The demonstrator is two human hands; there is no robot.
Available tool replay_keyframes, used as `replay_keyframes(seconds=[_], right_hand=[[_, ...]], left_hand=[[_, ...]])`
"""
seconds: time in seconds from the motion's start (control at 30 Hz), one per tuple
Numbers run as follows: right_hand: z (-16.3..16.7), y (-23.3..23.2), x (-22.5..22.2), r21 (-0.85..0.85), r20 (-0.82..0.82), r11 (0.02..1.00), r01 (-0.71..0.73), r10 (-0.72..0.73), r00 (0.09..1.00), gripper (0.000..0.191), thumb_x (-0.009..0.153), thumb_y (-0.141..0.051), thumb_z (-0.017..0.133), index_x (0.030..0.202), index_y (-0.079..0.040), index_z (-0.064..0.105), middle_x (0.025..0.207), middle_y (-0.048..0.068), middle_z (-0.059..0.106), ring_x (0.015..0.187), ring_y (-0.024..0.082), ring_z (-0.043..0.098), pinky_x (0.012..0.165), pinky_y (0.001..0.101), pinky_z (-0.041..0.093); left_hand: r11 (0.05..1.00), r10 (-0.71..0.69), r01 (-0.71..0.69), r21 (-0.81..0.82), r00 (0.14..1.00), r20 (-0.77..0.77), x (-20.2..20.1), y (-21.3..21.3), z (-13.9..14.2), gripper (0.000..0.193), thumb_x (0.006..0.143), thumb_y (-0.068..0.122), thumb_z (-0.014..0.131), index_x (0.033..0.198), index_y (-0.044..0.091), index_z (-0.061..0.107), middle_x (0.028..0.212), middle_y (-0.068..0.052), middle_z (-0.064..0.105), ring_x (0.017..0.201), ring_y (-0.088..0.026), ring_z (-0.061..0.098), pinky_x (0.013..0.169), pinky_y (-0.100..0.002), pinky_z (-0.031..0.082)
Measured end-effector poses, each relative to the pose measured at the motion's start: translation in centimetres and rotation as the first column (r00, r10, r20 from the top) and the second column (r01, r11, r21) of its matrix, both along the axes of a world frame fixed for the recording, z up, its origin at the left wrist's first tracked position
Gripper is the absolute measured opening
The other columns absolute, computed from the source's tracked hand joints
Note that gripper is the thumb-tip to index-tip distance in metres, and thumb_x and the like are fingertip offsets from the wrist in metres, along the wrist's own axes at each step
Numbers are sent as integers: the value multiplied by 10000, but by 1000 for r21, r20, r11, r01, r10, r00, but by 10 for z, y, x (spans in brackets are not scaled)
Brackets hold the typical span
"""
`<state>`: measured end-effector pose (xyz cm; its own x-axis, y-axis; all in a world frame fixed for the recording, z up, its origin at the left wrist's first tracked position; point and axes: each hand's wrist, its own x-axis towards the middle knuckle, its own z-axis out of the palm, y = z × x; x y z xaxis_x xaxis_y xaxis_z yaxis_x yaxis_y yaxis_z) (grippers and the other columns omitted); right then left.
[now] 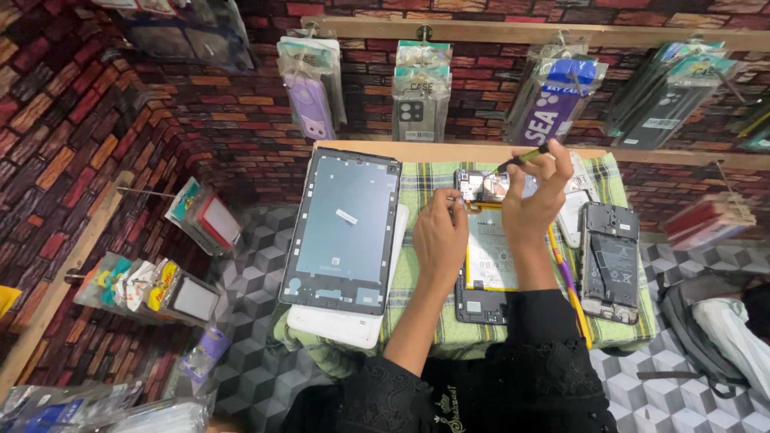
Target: The person uses a screwdriver to remove screws from a disassembled tablet, then detaches and removes a ribbon cable and a small metal bracket. The components are placed on the work surface as the person continues to unscrew and separate internal parts.
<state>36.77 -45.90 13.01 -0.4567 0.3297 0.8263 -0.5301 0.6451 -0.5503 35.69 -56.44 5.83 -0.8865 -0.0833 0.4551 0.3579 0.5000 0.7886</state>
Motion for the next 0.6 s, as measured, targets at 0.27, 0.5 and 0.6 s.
replay_keyframes(seconds=[0.27, 0.5, 0.6], right_hand=[[6, -1, 2, 157, -94, 988, -2, 17, 995, 690, 1032, 131, 589, 1531, -89, 167, 1241, 234, 698, 1172, 365, 710, 1010, 417, 546], [7, -1, 5, 182, -60, 983, -19, 30, 998, 714, 1003, 129, 662, 1503, -117, 215, 1133, 181, 717, 1003, 295, 739, 896, 392, 581], [8, -4, 5, 240, -71, 967, -91, 111, 991, 687, 1014, 161, 612, 1510, -121, 229, 1211, 220, 712, 1067, 314, 742, 922, 393, 590]], left_hand=[[1000, 0, 0, -11, 1000, 16, 3, 2, 4, 146, 967, 143, 596, 1064, 48, 652, 840, -104, 742, 784, -279, 721, 720, -422, 543], [1000, 6, -6, -1, 1000, -10, 5, 5, 6, 130, 971, 137, 602, 1059, 52, 646, 869, -109, 740, 804, -292, 722, 721, -426, 544], [1000, 15, -16, -8, 998, -56, 7, 6, 8, 131, 960, 138, 622, 1053, 48, 644, 857, -112, 735, 812, -305, 714, 729, -435, 536]])
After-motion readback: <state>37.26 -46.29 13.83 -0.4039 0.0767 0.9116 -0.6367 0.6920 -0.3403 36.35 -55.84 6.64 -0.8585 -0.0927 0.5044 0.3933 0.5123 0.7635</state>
